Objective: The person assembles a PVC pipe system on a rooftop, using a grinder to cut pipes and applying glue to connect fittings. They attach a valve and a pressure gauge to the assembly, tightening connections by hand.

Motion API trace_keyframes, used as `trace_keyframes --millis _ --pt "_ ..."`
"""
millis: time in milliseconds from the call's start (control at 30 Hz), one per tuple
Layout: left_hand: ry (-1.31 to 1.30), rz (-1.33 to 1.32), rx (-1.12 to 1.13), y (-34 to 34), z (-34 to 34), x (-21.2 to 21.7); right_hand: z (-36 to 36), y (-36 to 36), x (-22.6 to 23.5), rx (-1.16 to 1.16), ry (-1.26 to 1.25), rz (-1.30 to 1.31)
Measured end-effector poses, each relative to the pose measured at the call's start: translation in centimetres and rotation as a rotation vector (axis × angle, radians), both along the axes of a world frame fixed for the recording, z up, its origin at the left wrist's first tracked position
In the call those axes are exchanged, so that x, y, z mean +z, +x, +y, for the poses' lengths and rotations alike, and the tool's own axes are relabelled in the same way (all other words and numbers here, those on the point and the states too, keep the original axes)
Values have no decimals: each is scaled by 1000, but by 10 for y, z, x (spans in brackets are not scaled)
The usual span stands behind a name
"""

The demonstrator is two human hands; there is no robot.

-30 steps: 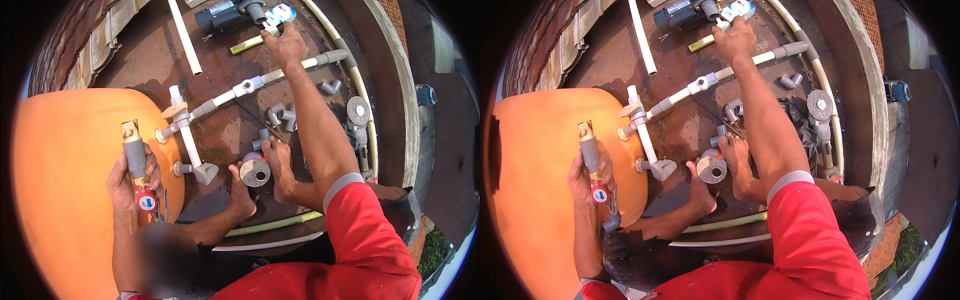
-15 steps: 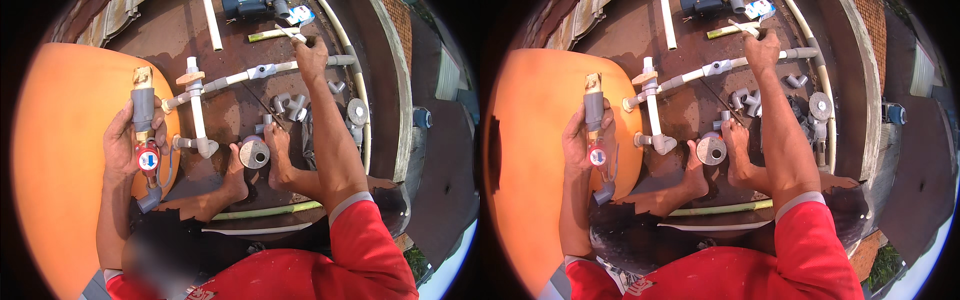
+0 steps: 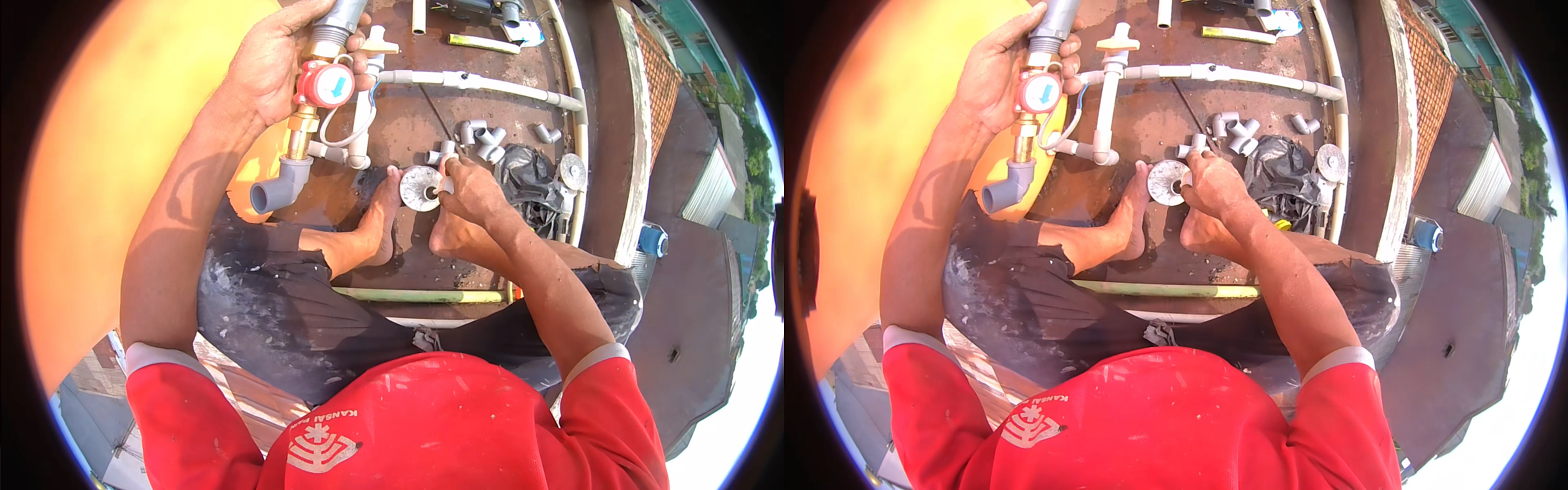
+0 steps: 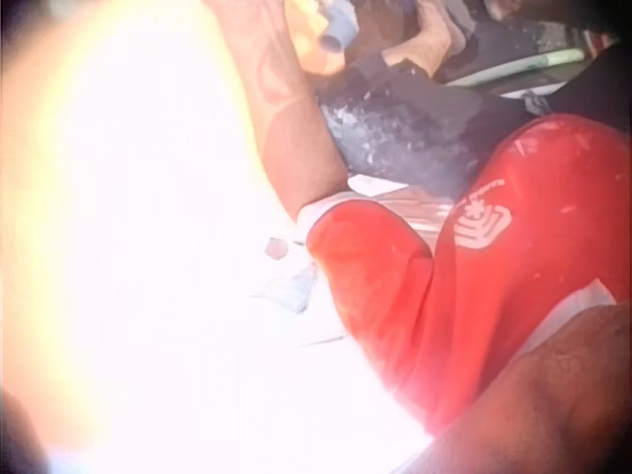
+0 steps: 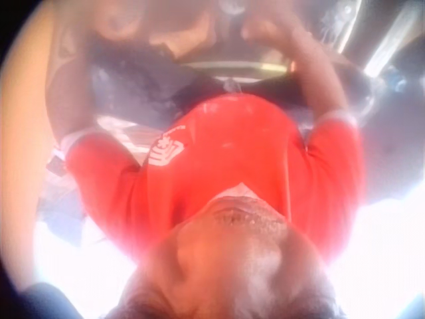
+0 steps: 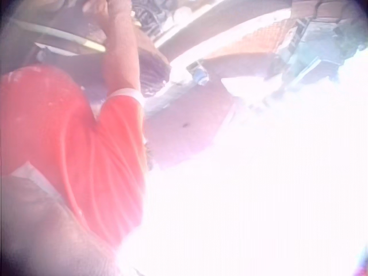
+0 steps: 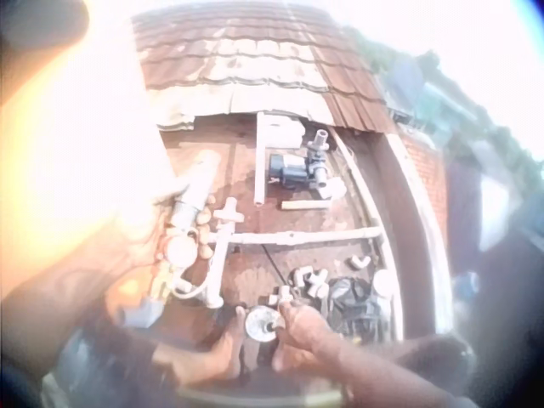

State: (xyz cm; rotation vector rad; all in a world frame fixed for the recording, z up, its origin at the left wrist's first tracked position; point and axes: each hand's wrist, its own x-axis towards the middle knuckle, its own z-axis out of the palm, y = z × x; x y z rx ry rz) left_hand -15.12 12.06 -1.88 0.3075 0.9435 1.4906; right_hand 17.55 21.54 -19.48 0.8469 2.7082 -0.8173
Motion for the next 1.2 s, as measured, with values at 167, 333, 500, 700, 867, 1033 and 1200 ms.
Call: trace_keyframes --millis 167,333,500,700,867,1033,1200 --pt "1 13 56 -1 -7 4 -33 -3 -50 113 176 -61" --pt "-5 21 86 -3 -10 6 -46 -28 -58 20 211 -259" --pt "-63 9 127 0 -9 7 -42 -31 -32 -18 135 -267" --pt "-19 -53 99 1 -13 8 -4 3 -32 -161 -157 -314" --pt "-101 41 148 13 -2 18 40 49 -50 -467 -806 -311" --pt "155 102 -113 -14 -4 -2 60 67 -52 -675 -1272 -16" --pt "63 125 -22 -1 -4 6 115 40 -39 -839 -1355 582"
